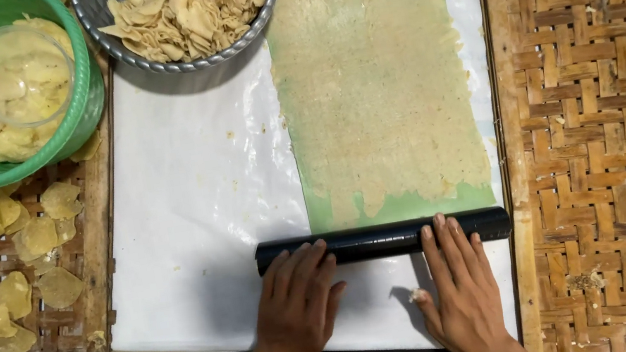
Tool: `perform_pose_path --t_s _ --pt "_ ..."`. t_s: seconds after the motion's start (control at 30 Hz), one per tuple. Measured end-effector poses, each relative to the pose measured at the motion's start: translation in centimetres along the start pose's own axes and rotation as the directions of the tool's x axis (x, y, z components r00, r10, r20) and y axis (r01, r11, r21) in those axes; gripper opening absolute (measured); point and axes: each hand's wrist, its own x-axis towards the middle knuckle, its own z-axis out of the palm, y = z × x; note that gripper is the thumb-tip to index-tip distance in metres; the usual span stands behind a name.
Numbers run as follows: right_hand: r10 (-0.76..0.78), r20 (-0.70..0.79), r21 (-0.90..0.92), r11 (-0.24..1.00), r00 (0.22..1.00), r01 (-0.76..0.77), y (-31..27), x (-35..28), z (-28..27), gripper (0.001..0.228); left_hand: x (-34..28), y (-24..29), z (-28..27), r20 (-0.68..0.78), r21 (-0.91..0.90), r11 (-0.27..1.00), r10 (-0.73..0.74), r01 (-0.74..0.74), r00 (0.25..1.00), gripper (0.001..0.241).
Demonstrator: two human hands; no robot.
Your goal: Flatten food pieces on a silicone mat using a rolling pin.
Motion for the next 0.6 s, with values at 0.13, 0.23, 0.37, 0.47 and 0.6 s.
perform_pose_path --t_s 0.13,0.23,0.37,0.47,0.6 --pt "-0.004 -0.128 0.094 0.995 0.992 0.017 -0.2 1.4 -1.5 0.064 2.3 -0.8 -0.5 0.085 -0.007 0.999 -0.034 0.034 0.996 0.044" --pt "-0.045 -0.147 0.130 0.989 0.988 0.065 0.3 3.1 -2.0 0.063 2.9 -1.0 -0.7 0.165 -0.010 1.000 0.029 -0.027 0.986 0.047" --pt "-0.079 -0.162 0.171 0.979 0.984 0.107 0.4 5.8 -3.2 0.063 3.8 -1.3 -1.7 0.148 0.025 0.993 0.107 -0.112 0.983 0.047" --pt "-0.111 -0.173 0.169 0.976 0.979 0.141 0.3 8.0 -4.1 0.056 5.3 -2.1 -2.3 0.123 0.033 0.992 0.114 -0.119 0.986 0.044" --pt "-0.124 -0.124 0.120 0.983 0.984 0.139 0.4 10.5 -4.4 0.045 6.9 -2.8 -2.5 0.098 0.081 0.987 0.129 -0.138 0.987 0.041"
